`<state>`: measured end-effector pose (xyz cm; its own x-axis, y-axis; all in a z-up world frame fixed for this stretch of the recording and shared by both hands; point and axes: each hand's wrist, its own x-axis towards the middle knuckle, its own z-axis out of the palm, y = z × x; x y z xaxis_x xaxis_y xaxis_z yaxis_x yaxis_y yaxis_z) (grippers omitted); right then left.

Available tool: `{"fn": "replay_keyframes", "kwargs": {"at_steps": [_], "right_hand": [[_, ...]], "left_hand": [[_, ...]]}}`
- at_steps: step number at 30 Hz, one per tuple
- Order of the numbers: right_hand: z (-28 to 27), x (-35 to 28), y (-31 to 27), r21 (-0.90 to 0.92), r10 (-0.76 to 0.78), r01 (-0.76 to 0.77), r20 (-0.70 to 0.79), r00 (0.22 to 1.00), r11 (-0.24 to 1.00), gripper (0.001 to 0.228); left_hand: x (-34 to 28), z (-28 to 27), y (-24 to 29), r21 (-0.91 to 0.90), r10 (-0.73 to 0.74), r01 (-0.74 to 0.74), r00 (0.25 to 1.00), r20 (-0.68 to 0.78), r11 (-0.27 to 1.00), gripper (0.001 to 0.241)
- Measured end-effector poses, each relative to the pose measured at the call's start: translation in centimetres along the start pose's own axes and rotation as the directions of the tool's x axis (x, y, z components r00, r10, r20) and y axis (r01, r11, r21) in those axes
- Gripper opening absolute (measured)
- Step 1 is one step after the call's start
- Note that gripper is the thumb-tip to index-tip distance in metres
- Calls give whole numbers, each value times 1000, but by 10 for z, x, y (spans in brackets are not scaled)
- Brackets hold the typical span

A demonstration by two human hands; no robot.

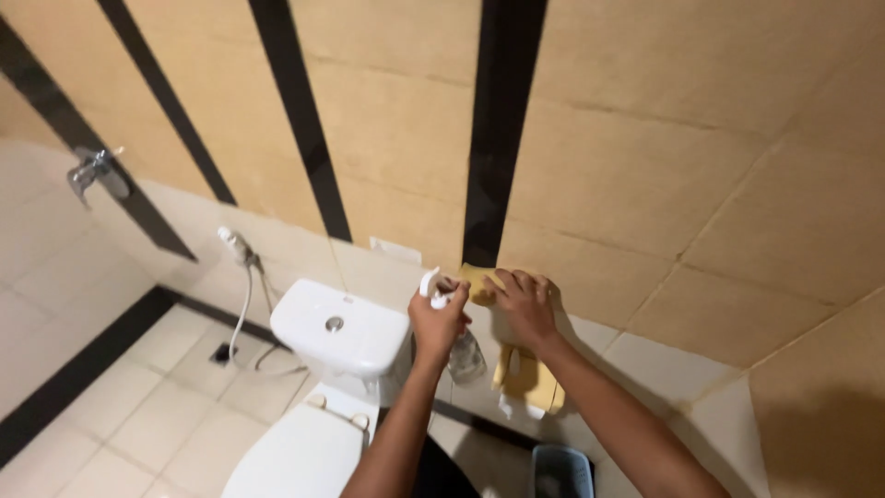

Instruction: The person cleans a tiled wall in a bathroom using a sponge and a spray bottle. They repeatedly spray the cleaning solution onto the wall and scrub the surface with the sponge, focusing on the vertical grout lines and the tiles themselves.

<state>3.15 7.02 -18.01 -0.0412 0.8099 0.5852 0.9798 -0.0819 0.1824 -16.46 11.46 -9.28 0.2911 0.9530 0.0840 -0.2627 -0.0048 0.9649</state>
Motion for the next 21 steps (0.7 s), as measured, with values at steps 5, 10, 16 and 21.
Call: {"fn": "replay_keyframes", "kwargs": {"at_steps": [5,10,16,21], "right_hand": [[-61,65,13,-34,160,-168,-166,973,985,55],[-159,137,29,70,260,-256,-441,859,964,54],[-191,160,40,177,252,-184,-553,794,967,62],[-190,123,1,-202,216,-230,-89,972,952,60]], "left_hand": [[2,14,-12,-56,-1,2,1000,20,998,23],[2,23,-11,-29,-51,52,998,32,998,24],[8,26,-14,6,-75,75,997,15,997,26],[6,22,-16,-62,-42,42,999,-6,997,20]]}}
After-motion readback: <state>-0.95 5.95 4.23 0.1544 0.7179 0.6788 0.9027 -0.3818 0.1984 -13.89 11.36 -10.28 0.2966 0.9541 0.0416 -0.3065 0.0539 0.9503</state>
